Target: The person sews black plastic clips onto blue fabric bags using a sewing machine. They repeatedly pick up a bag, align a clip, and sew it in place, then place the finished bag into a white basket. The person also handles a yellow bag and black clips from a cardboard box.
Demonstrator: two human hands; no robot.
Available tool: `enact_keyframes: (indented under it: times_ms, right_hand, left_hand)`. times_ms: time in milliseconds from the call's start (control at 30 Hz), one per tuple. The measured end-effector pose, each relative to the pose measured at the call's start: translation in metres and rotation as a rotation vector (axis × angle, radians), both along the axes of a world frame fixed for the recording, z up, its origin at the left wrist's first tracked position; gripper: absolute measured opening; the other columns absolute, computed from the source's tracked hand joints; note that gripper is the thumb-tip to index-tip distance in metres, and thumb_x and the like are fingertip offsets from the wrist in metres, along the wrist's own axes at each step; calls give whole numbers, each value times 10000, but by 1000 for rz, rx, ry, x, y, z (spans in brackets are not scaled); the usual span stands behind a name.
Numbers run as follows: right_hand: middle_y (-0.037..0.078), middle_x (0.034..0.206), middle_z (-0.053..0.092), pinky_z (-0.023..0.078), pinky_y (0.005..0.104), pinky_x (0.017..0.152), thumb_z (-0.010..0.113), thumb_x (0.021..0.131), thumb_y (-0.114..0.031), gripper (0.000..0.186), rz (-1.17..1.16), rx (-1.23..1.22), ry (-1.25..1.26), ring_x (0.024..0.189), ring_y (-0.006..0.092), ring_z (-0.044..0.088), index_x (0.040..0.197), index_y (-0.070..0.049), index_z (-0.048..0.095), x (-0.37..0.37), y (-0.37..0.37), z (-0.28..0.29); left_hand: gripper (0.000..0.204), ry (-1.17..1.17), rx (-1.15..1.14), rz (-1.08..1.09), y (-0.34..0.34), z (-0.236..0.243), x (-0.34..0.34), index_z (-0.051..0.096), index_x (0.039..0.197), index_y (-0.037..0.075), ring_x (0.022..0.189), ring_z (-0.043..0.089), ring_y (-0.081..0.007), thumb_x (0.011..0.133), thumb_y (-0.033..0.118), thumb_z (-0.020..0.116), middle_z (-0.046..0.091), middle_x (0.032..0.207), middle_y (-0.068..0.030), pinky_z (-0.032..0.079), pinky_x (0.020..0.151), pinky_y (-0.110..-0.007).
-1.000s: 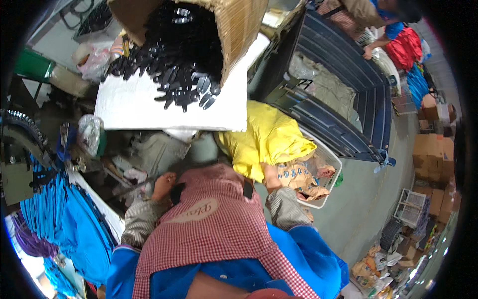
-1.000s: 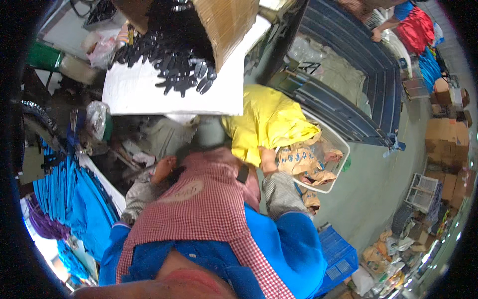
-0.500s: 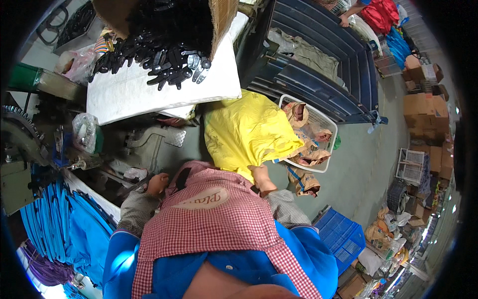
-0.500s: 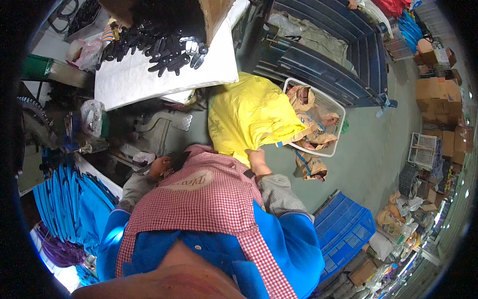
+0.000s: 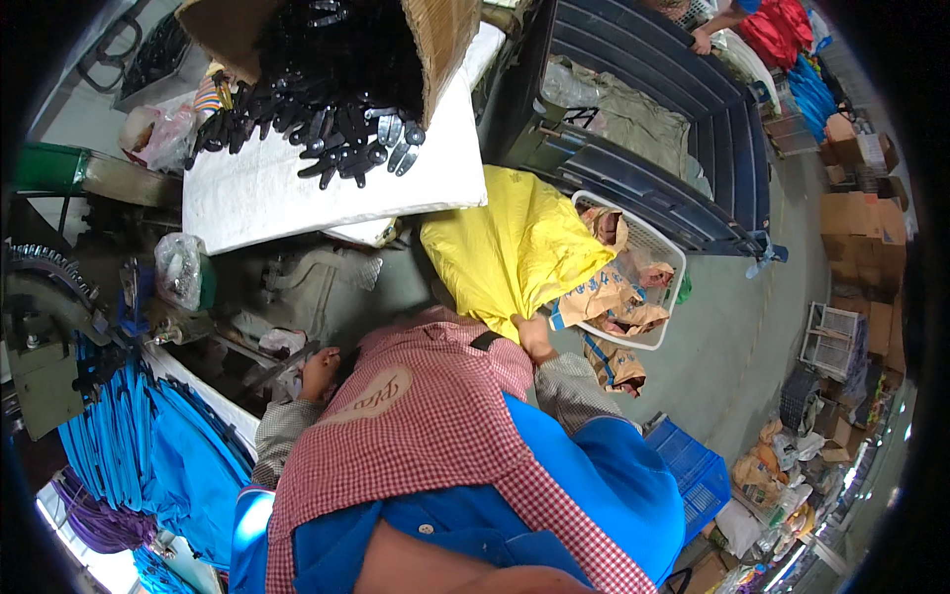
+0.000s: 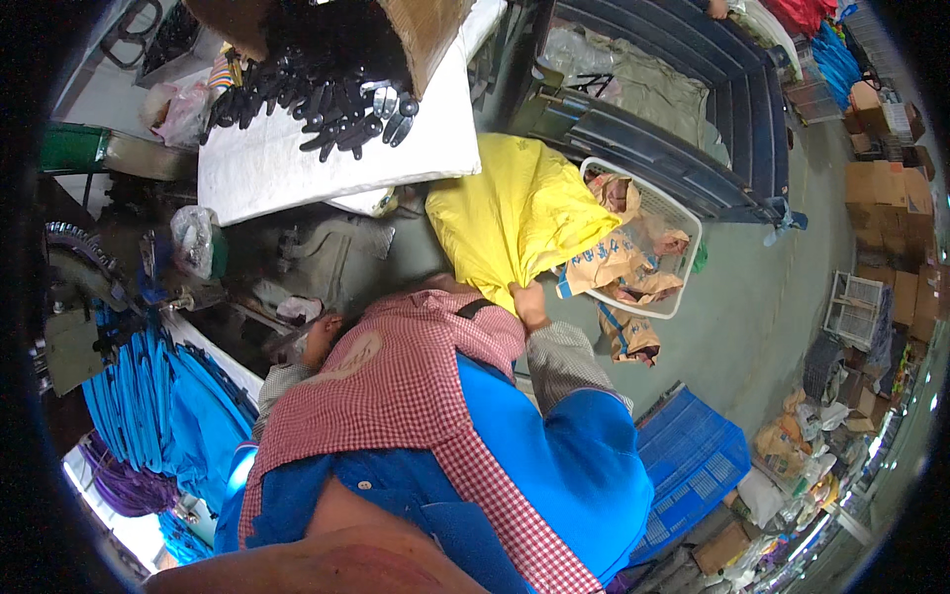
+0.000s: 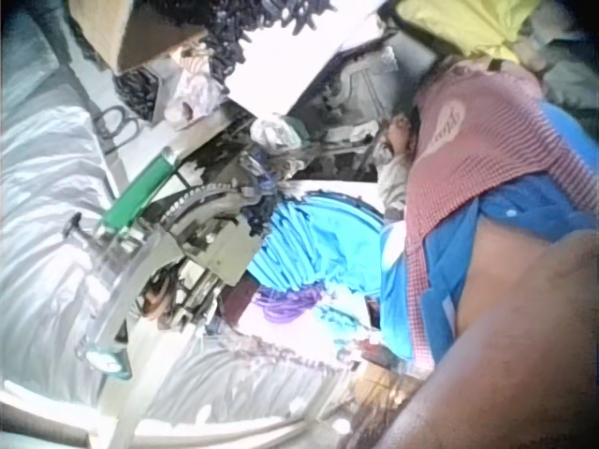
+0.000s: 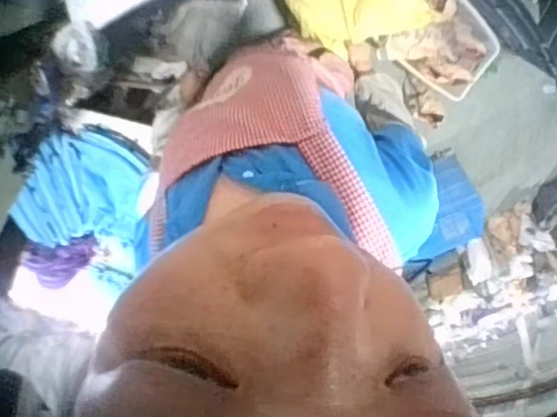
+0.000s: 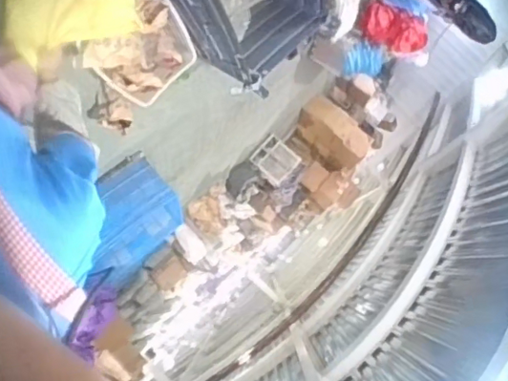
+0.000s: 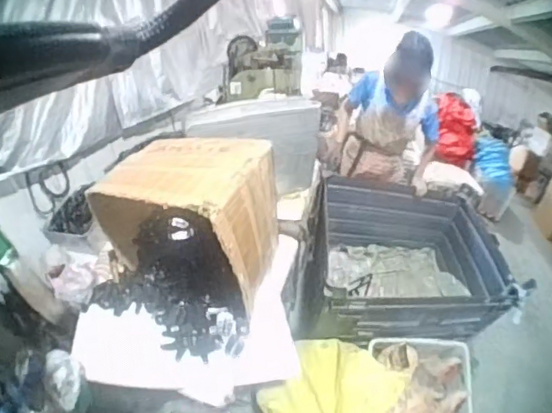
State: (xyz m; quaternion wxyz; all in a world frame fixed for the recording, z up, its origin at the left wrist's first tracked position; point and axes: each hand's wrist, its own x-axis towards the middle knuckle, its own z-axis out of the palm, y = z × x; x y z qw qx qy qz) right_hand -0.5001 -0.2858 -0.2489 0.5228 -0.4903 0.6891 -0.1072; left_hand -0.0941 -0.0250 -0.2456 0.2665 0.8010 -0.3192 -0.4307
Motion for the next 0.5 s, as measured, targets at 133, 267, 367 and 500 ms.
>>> enact_keyframes:
  times_ms: [133,267,367,500]
  right_hand:
    - [92,788,632,457,298,580,611,733,-70,201,-297,97,-295,668,179,587,904,36,606,17,-24,19]
    - [126,916,594,440,297,683,627,711,-68,313,-136,-12,-197,778,226,558,999,39,565,15,20,-25]
    - [173,1145,540,415,294,859,590,723,-7,408,-238,287,-307,1023,252,526,1122,45,522,20,27,49]
    - [132,1029,609,439,284,809,556,739,23,359,-396,67,-498,934,215,568,1097,45,533,26,13,50]
  left_hand:
    - [336,-138,283,-248,-4,32,-7,610,1017,59,811,618,-308,827,315,501,638,881,-157,469,688,-400]
    - [303,-226,299,-438,14,5,12,611,1007,47,704,630,-275,822,266,513,645,845,-140,478,635,-372]
    - [291,43,311,-33,4,4,18,608,1006,28,646,619,-214,821,230,510,642,785,-120,469,601,-323]
    - [278,20,188,-157,-41,44,4,603,1022,29,552,536,-137,818,195,512,605,688,-71,428,533,-277]
